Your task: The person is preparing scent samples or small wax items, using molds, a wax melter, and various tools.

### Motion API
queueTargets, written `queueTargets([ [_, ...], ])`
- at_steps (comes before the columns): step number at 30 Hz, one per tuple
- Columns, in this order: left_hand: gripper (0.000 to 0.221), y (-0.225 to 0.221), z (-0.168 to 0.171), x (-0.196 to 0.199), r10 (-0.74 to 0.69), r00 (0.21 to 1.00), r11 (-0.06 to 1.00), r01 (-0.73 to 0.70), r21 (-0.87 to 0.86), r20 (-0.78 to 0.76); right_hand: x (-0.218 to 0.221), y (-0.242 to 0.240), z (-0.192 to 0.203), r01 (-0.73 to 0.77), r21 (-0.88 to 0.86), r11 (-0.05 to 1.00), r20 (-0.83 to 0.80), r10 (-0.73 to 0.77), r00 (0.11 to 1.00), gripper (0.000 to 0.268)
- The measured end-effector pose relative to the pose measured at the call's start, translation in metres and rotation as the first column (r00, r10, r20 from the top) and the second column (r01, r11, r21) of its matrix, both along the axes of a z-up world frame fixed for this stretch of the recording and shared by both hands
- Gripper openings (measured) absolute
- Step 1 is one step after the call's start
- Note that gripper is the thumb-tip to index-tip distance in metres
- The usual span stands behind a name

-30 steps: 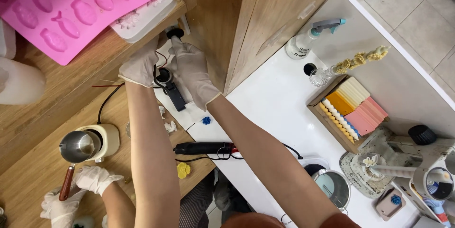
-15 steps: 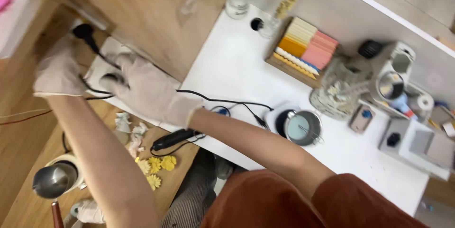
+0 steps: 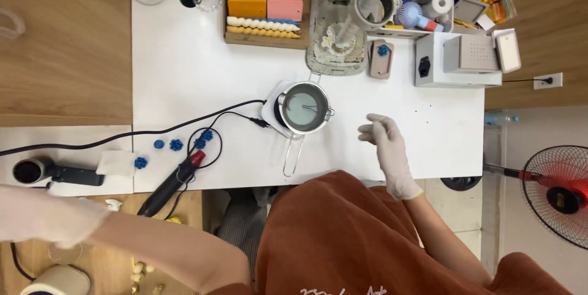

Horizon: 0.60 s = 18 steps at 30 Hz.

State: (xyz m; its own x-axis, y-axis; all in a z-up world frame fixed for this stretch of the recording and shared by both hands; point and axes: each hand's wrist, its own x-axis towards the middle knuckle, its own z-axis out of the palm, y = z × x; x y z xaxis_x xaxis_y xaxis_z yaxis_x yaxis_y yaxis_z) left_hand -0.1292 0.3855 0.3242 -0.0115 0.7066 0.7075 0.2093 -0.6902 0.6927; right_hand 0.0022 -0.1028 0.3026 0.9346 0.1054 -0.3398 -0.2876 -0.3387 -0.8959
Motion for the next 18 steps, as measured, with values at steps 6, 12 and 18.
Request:
queueTargets([
  [6, 0.028, -0.154, -0.09, 0.058, -0.239, 0.958, 0.678, 0.28, -0.68, 0.156, 0.031, 0.005, -0.077, 0.111, 0.205, 0.972, -0.59, 0.033, 0.807, 0.06],
  [12, 0.052, -0.222, -0.178, 0.045, -0.482, 0.812, -0.239, 0.238, -0.941, 0.328, 0.056, 0.042, -0.158, 0.09, 0.367, 0.926, -0.675, 0.199, 0.71, 0.075],
  [18, 0.067, -0.241, -0.173, 0.064, -0.495, 0.739, -0.394, 0.278, -0.876, 0.457, 0.082, 0.067, -0.152, 0.083, 0.368, 0.926, -0.721, 0.228, 0.654, 0.072],
])
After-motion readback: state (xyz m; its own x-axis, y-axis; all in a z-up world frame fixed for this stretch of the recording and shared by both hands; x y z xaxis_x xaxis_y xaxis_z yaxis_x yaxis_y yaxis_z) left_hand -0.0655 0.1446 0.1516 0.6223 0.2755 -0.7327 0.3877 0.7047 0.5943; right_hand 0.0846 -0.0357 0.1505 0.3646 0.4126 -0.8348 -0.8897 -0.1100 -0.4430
